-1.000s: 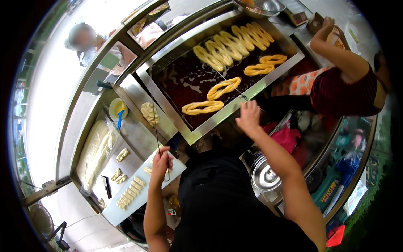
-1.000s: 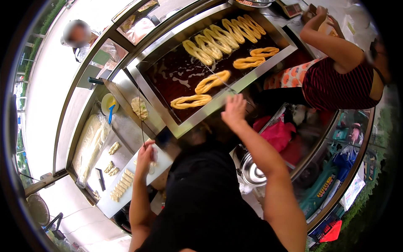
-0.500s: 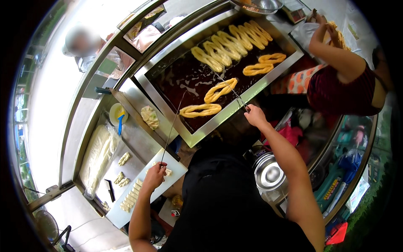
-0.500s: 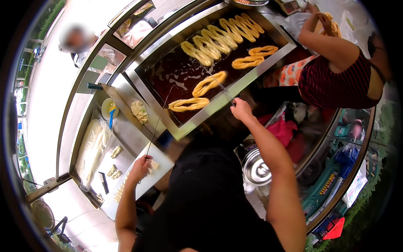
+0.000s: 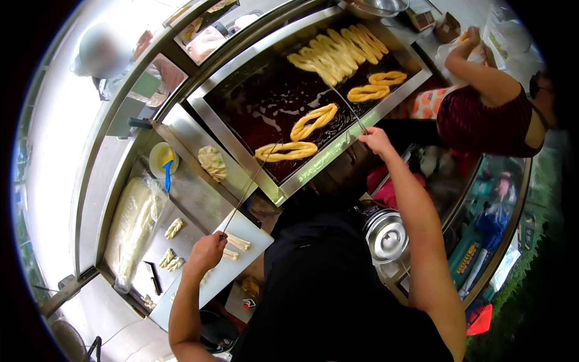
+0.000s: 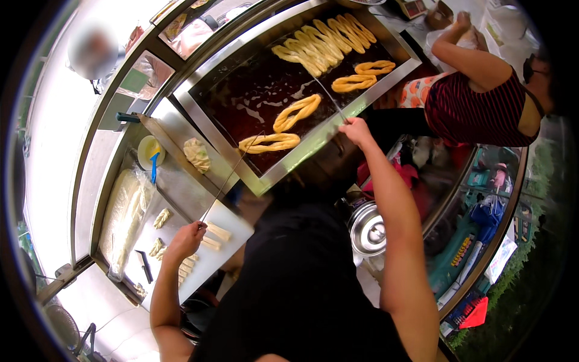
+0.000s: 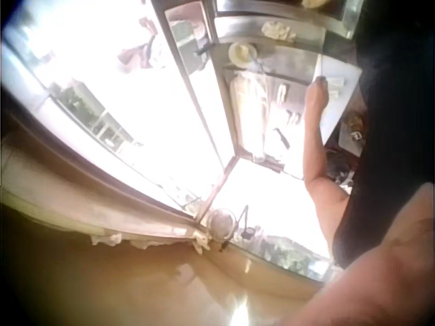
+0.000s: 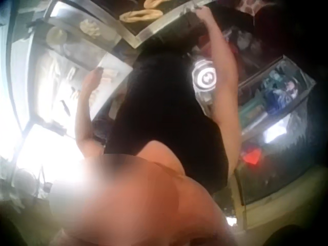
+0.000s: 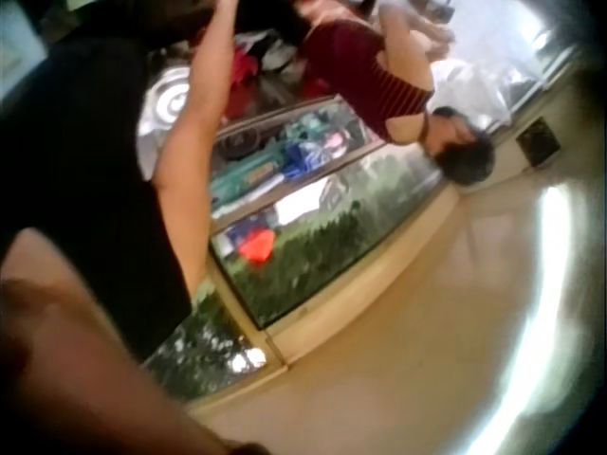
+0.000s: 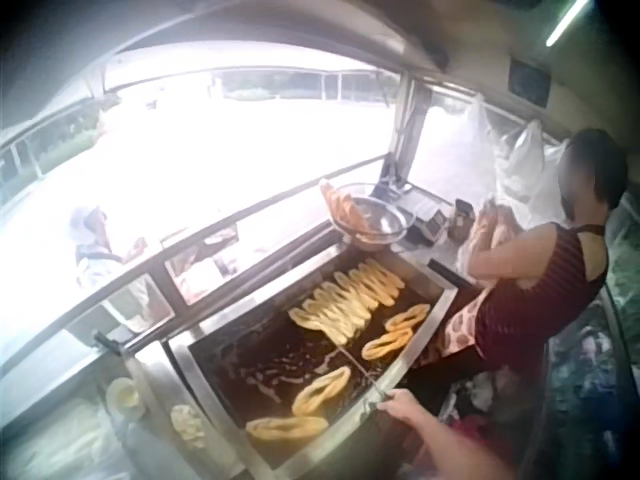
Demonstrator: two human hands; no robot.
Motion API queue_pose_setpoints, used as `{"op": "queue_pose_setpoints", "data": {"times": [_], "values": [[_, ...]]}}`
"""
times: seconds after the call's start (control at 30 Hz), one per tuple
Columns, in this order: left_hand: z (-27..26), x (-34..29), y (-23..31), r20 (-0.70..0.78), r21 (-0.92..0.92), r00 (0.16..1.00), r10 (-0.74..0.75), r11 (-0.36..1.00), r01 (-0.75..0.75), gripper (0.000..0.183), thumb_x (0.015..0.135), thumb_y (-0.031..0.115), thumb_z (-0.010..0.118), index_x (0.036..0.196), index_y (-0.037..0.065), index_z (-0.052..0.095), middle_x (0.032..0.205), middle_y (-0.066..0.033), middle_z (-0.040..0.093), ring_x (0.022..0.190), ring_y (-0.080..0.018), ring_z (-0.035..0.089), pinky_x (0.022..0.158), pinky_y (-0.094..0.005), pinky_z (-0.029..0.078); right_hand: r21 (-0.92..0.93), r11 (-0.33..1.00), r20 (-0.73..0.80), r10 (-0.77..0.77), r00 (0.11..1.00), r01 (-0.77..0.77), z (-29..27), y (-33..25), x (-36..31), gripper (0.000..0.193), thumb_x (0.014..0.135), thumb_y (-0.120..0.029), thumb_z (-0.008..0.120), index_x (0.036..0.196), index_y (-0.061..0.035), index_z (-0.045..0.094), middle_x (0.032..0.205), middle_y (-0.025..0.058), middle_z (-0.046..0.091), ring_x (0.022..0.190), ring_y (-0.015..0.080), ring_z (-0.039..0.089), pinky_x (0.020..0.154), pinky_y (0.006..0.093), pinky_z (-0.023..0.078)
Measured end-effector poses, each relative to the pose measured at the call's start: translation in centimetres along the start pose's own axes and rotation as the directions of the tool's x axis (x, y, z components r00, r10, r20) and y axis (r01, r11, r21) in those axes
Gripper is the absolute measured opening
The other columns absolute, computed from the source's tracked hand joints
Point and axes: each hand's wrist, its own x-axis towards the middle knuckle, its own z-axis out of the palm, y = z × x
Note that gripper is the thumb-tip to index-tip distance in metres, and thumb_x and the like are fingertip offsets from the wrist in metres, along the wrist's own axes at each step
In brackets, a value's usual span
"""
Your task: The person cuts a long strip of dough into smaller pieces using a bench scraper, then twists each piece and places them into a deep fryer. The person also uses a brush to apply oil to the dough and uses metal skewers to manage the frying process.
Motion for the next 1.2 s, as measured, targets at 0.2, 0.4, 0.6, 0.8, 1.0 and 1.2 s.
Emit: {"op": "queue_pose_setpoints", "data": {"times": [0.2,0.4,0.6,0.8,1.0,1.2], "values": [[-1.0,0.5,-0.9,-0.018,0.154,1.0,0.025,0.988,-0.022,0.03,0.097,0.028,0.049,0.109,0.003,0.061,0.094,-0.0241,0.067,0.091,-0.0423,0.062,0.079,-0.0525,0.048,-0.085,0.996,-0.027,-0.014,1.0,0.011,-2.6,-1.2,1.3,0.019,0.076,-0.015,0.071,0.085,0.0005,0.068,0.07,0.0034,0.065,0.064,0.0131,0.06,0.06,0.0305,0.047],[-3.2,2.1,1.6,0.149,0.128,0.988,-0.045,0.991,0.026,0.03,0.097,0.026,0.051,0.11,0.002,0.062,0.087,-0.0184,0.068,0.076,-0.0337,0.066,0.071,-0.0442,0.052,-0.211,0.966,-0.078,-0.167,0.983,0.147,-3.5,5.2,3.9,0.03,0.072,-0.023,0.073,0.093,-0.0016,0.069,0.079,0.0123,0.068,0.074,0.0215,0.066,0.071,0.0342,0.051],[-8.9,1.9,1.0,0.583,-0.559,0.811,-0.036,0.707,0.434,0.025,0.099,0.017,0.047,0.109,0.001,0.062,0.076,-0.0063,0.064,0.055,-0.0133,0.058,0.048,-0.027,0.048,-0.288,0.953,-0.109,-0.13,0.986,0.094,-3.7,3.6,2.0,0.037,0.071,-0.026,0.073,0.099,-0.0024,0.067,0.082,0.0134,0.067,0.077,0.0258,0.066,0.073,0.0362,0.052],[-9.7,3.9,4.4,0.468,-0.404,0.863,-0.192,0.822,0.402,0.023,0.098,0.018,0.05,0.107,0.001,0.063,0.075,-0.0059,0.064,0.057,-0.0141,0.059,0.047,-0.0285,0.048,-0.279,0.955,-0.114,-0.133,0.985,0.096,-4.7,3.2,2.1,0.04,0.071,-0.025,0.073,0.104,-0.0025,0.067,0.084,0.0136,0.067,0.08,0.0264,0.066,0.075,0.0359,0.052],[-8.4,3.4,9.2,0.226,-0.271,0.954,-0.196,0.928,0.255,0.026,0.098,0.022,0.05,0.108,0.003,0.065,0.076,-0.0047,0.064,0.063,-0.0131,0.062,0.053,-0.0297,0.05,-0.318,0.939,-0.111,-0.172,0.979,0.13,-4.7,3.4,2.1,0.042,0.072,-0.024,0.075,0.107,-0.001,0.067,0.084,0.0137,0.067,0.077,0.0235,0.065,0.074,0.0335,0.052],[-3.0,8.8,9.9,-0.075,-0.025,0.991,0.107,0.994,-0.109,0.029,0.095,0.023,0.05,0.106,0.0,0.063,0.075,-0.0173,0.063,0.07,-0.0328,0.063,0.069,-0.0409,0.051,-0.318,0.937,-0.109,-0.184,0.977,0.141,-4.6,2.6,1.8,0.04,0.071,-0.024,0.073,0.105,-0.0024,0.067,0.085,0.0145,0.067,0.079,0.0265,0.065,0.075,0.0356,0.052]]}}
